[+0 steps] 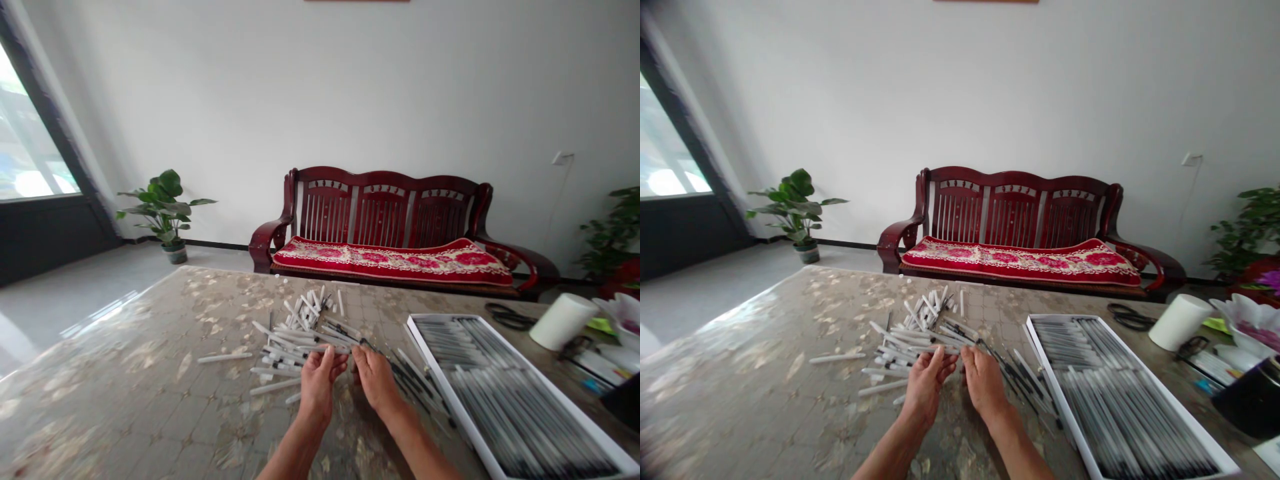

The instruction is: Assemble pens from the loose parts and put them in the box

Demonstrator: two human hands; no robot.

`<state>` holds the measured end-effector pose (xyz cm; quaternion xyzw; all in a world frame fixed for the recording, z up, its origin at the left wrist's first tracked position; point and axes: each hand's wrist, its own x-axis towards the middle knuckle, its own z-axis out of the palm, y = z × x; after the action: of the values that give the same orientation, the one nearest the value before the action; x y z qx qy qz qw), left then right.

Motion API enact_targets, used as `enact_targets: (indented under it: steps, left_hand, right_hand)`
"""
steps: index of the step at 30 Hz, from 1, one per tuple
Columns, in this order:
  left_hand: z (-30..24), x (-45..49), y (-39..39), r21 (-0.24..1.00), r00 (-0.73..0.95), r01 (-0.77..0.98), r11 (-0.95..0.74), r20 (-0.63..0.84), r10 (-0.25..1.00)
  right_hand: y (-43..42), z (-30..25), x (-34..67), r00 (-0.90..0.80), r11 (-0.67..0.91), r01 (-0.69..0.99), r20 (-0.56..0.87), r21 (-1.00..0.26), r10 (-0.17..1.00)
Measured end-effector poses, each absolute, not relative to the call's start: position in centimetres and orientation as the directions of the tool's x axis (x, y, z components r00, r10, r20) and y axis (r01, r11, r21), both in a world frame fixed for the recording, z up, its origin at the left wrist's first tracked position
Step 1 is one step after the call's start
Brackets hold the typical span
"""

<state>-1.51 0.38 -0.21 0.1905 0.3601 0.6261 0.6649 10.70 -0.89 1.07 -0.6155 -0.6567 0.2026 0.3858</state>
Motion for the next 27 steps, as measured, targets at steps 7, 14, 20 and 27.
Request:
enact_targets:
  steps: [7, 14, 20, 27]
  left_hand:
    - [0.1, -1.4, 0.2, 0.722, 0.006, -0.669, 0.177, -0.233, 0.972]
    - [0.1, -1.3, 0.0, 0.737, 0.021, -0.648, 0.191, -0.234, 0.972]
    - [-0.1, -1.3, 0.0, 0.768, -0.013, -0.626, 0.136, -0.184, 0.983]
    - [0.0, -1.7, 0.1, 0.771, -0.011, -0.613, 0.175, -0.229, 0.973]
  right_hand:
    - [-1.7, 1.7, 11.4, -0.045, 0.231, 0.756, 0.304, -0.612, 0.952]
    - [-1.4, 2.2, 11.4, -0.066, 0.197, 0.681, 0.209, -0.706, 0.976]
    - [-1.9, 1.3, 9.6, 0.043, -0.248, 0.145, -0.245, -0.958, 0.969]
    - [-2.3, 1.6, 11.0, 0.042, 0.182, 0.639, 0.271, -0.747, 0.962]
